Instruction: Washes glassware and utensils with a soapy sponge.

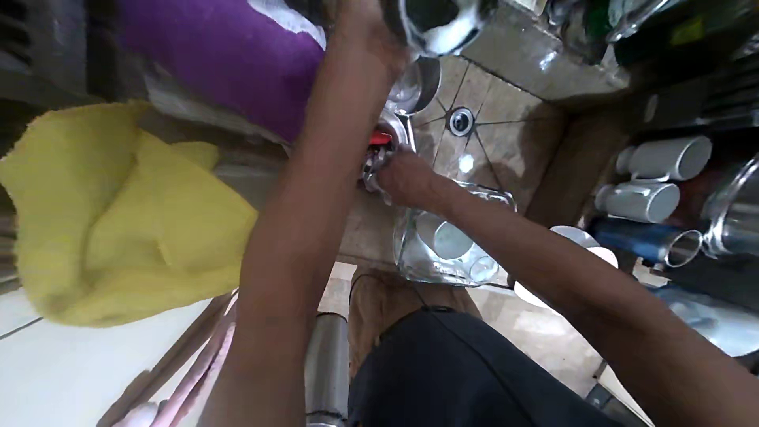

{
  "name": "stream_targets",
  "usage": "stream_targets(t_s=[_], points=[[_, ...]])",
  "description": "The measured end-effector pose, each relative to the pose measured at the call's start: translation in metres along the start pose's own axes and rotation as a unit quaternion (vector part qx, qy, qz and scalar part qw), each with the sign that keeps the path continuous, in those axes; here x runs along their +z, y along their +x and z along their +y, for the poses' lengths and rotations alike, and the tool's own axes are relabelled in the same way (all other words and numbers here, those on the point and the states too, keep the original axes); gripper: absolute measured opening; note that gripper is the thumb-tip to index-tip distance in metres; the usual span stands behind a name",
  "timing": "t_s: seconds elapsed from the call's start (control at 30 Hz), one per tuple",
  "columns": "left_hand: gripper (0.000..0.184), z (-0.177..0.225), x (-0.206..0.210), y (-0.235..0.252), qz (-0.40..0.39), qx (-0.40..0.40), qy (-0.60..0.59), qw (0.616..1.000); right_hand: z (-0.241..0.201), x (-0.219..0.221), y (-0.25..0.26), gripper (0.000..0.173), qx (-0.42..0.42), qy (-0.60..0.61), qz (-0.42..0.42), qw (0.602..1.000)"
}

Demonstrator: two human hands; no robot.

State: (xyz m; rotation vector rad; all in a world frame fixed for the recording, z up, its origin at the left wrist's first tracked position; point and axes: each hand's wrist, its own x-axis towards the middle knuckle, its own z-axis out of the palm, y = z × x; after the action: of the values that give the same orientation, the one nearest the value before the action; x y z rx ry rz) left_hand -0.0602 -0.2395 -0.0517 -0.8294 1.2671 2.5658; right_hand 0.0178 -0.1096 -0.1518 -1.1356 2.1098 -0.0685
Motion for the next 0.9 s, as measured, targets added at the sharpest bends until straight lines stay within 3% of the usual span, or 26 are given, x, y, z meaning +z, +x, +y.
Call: stream_targets(t_s=[0.07,0.17,0.3,0.4,0.5,0.6,0.73,0.8,0.9], points=[[0.014,-0.003,-0.001,0.004,0.023,0.003,-0.074,0.997,-0.003,0.002,0.011,0.017,0.013,-0.010,-0.042,0.999],[0.017,-0.005,-0.005,0.008,-0.019,0.021,-0.142,0.990,0.001,0.000,0.019,0.018,-0.005,-0.013,-0.013,1.000],[0.041,-0.012,-0.018,0.024,-0.097,0.010,-0.159,0.983,0.017,-0.019,0.000,0.016,-0.031,0.033,0.089,0.995],[0.042,-0.016,-0.023,0.040,-0.116,0.025,-0.174,0.977,0.038,-0.044,-0.043,0.018,-0.008,0.105,0.250,0.962],[0.033,-0.030,-0.021,0.047,-0.071,0.010,-0.185,0.980,0.050,-0.056,-0.119,0.023,0.098,0.249,0.362,0.893],[0.035,-0.039,-0.020,0.053,-0.088,-0.014,-0.210,0.974,0.056,-0.060,-0.189,0.028,0.190,0.404,0.431,0.784],[0.038,-0.039,-0.005,0.030,-0.069,-0.012,-0.166,0.984,0.036,-0.049,-0.245,0.015,0.164,0.532,0.559,0.614],[0.037,-0.045,0.001,0.020,-0.079,0.008,-0.161,0.984,0.021,-0.046,-0.255,0.015,0.140,0.557,0.587,0.571],[0.034,-0.050,0.020,-0.001,-0.037,0.017,-0.145,0.989,0.004,-0.047,-0.251,0.017,0.143,0.581,0.589,0.543]])
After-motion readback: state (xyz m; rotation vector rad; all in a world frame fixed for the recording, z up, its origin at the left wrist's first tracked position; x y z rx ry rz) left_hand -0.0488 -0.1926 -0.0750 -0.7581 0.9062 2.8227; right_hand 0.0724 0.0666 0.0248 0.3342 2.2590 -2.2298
